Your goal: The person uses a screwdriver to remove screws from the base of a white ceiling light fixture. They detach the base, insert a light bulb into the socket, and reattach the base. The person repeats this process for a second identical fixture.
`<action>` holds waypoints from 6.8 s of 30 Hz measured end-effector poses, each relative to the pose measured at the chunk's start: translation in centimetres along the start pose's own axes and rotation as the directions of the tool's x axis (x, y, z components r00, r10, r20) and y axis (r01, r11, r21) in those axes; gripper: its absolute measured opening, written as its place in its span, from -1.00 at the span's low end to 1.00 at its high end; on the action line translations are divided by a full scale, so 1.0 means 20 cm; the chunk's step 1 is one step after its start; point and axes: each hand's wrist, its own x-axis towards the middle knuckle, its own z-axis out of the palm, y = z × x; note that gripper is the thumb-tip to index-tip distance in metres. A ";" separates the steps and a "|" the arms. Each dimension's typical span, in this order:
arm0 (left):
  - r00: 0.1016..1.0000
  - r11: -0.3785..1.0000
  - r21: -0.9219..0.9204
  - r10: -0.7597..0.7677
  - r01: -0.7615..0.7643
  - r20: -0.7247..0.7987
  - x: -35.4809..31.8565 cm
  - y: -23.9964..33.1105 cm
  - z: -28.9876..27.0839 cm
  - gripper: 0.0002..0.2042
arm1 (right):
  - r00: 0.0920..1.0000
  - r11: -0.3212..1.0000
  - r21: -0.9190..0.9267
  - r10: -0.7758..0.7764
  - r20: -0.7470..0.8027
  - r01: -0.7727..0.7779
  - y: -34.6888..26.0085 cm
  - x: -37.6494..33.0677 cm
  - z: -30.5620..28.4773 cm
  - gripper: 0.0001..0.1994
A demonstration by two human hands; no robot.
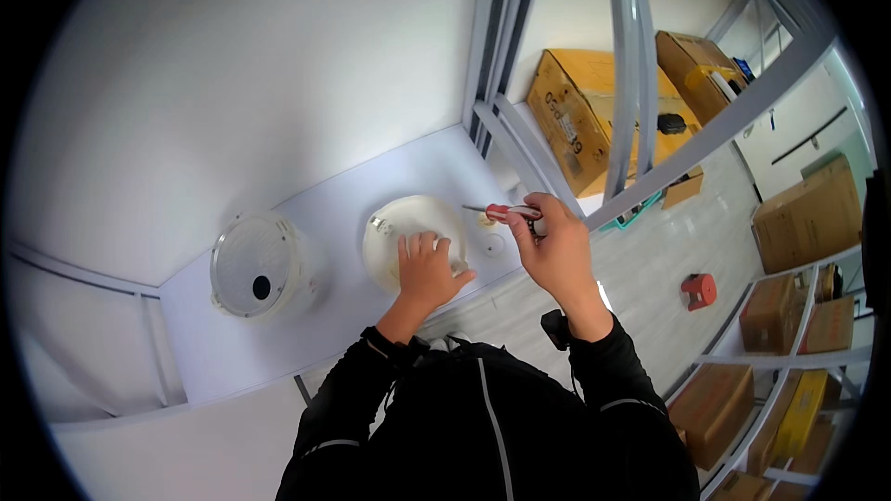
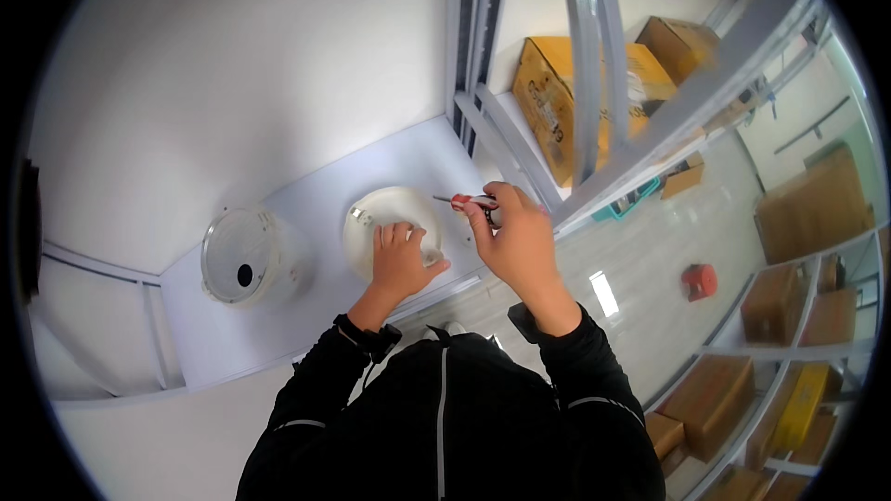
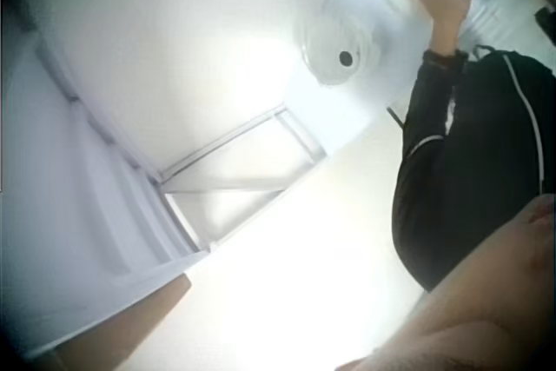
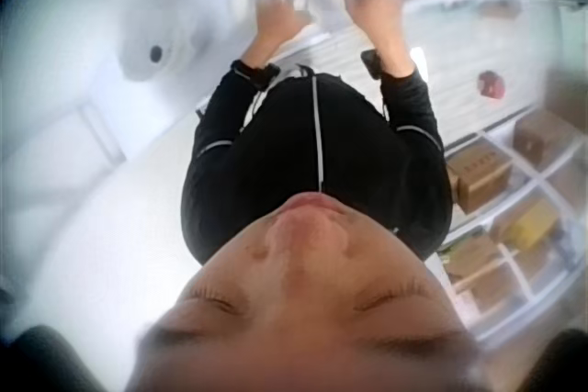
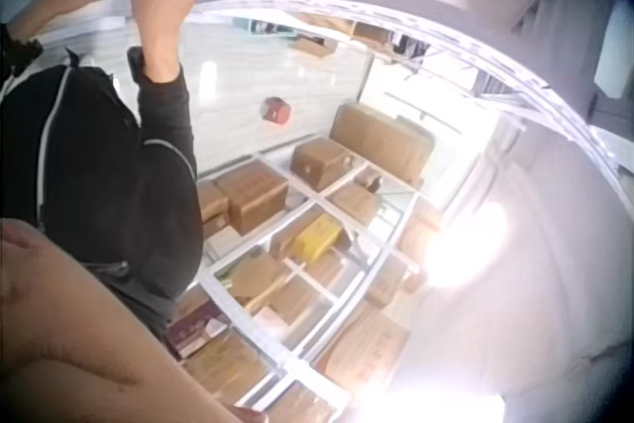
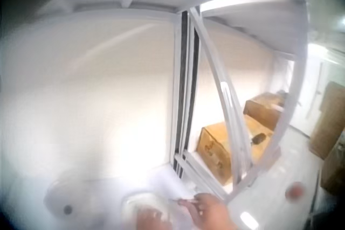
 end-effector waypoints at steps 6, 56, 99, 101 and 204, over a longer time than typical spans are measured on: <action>0.956 0.966 -0.042 0.244 -0.254 -0.162 0.26 0.16 0.17 -0.79 | 0.976 0.994 0.047 -0.084 -0.202 0.095 0.11 -0.06 -0.17 -0.70; 0.998 0.968 -0.245 0.061 -0.055 0.018 0.34 0.13 0.12 -0.81 | 0.869 0.905 0.116 -0.349 -0.352 0.410 0.26 -0.14 -0.33 -0.65; 0.961 -0.351 -0.930 -0.277 -0.106 -0.005 0.26 -0.01 -0.29 -0.78 | 0.901 0.817 0.389 -0.346 -0.261 0.426 0.16 0.01 -0.10 -0.68; 0.959 -0.352 -0.929 -0.283 -0.110 -0.007 0.26 0.00 -0.29 -0.77 | 0.899 0.819 0.374 -0.377 -0.223 0.436 0.15 0.03 -0.11 -0.66; 0.999 0.991 0.120 -0.049 0.051 -0.020 -0.05 -0.08 0.14 -0.14 | 0.926 0.945 -0.073 -0.294 0.237 0.318 0.09 -0.11 0.26 -0.48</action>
